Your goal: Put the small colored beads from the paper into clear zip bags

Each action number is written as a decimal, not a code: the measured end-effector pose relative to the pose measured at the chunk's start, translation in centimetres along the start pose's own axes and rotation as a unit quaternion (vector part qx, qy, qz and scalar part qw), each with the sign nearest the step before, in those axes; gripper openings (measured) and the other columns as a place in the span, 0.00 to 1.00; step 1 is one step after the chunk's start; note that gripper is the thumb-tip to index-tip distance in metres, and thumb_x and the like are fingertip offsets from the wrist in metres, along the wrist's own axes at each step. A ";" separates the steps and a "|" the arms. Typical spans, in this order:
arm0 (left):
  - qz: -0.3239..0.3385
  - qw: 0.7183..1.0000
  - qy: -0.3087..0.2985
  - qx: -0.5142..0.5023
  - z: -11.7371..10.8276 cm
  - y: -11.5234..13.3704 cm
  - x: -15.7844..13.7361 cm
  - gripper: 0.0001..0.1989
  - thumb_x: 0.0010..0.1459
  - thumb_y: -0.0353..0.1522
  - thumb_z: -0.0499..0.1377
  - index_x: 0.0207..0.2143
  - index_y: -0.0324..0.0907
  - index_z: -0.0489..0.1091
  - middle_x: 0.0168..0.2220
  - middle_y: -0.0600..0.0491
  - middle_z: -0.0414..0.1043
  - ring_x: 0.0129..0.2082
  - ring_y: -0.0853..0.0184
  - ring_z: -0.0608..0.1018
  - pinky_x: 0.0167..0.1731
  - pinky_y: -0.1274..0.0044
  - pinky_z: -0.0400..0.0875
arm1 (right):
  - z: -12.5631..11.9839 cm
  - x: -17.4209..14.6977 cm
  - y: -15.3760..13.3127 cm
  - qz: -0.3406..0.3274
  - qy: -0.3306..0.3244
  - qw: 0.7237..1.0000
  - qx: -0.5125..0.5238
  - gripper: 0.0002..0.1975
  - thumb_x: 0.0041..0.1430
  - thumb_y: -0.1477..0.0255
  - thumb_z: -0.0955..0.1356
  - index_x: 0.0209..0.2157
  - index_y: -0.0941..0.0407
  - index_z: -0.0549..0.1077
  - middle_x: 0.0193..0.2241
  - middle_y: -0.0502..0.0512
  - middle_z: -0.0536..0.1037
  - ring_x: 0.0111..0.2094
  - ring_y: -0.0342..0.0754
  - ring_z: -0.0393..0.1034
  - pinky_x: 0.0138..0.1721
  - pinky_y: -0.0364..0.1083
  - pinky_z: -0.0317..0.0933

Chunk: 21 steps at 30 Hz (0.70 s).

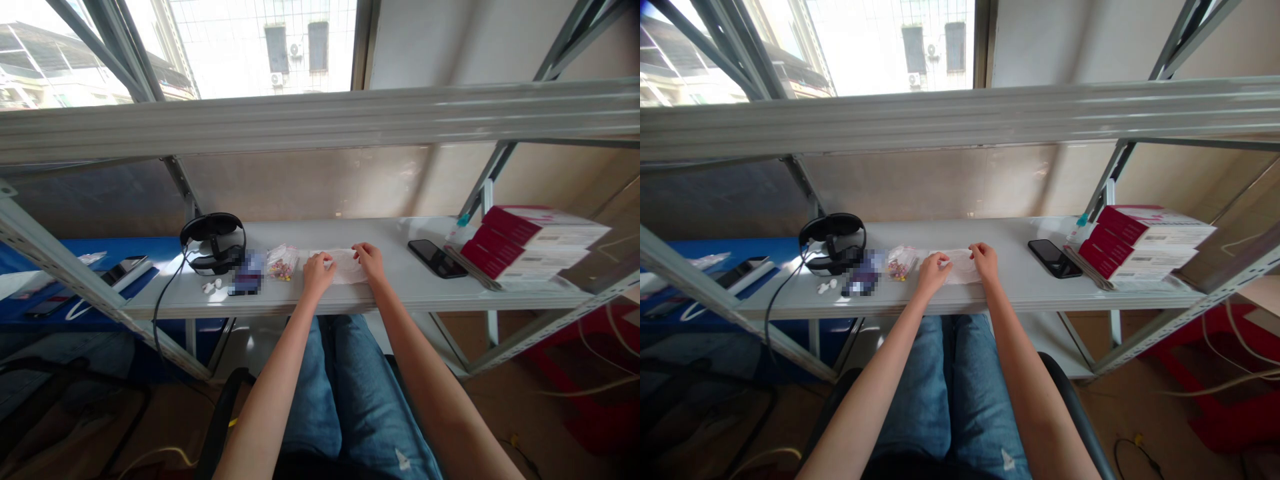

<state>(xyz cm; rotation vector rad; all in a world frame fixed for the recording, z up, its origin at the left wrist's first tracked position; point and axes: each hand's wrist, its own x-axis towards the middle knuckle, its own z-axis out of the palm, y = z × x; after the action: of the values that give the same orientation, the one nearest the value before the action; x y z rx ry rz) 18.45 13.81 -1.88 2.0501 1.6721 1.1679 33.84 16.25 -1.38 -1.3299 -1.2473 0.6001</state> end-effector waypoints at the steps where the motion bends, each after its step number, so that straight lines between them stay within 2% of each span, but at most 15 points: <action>1: 0.000 1.000 0.001 0.001 0.0 0.0 0.0 0.05 0.51 0.32 0.57 0.33 0.43 0.68 0.36 0.54 0.72 0.36 0.67 0.72 0.40 0.74 0.62 | 0.0 0.0 0.0 -0.001 0.000 1.000 0.001 0.12 0.47 0.64 0.62 0.23 0.57 0.72 0.17 0.49 0.69 0.21 0.43 0.60 0.26 0.43 0.52; 21: -0.001 1.000 -0.012 -0.001 -0.3 0.3 0.0 0.06 0.51 0.32 0.57 0.33 0.42 0.68 0.37 0.53 0.72 0.37 0.66 0.72 0.40 0.74 0.63 | 0.0 0.0 0.0 0.002 -0.003 1.000 0.004 0.13 0.46 0.63 0.62 0.23 0.57 0.72 0.17 0.50 0.69 0.21 0.43 0.59 0.26 0.43 0.52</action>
<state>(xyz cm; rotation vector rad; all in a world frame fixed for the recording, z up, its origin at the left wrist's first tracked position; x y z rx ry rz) 18.43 13.66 -1.48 2.0528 1.6611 1.1403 33.90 16.26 -1.37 -1.3256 -1.2464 0.6115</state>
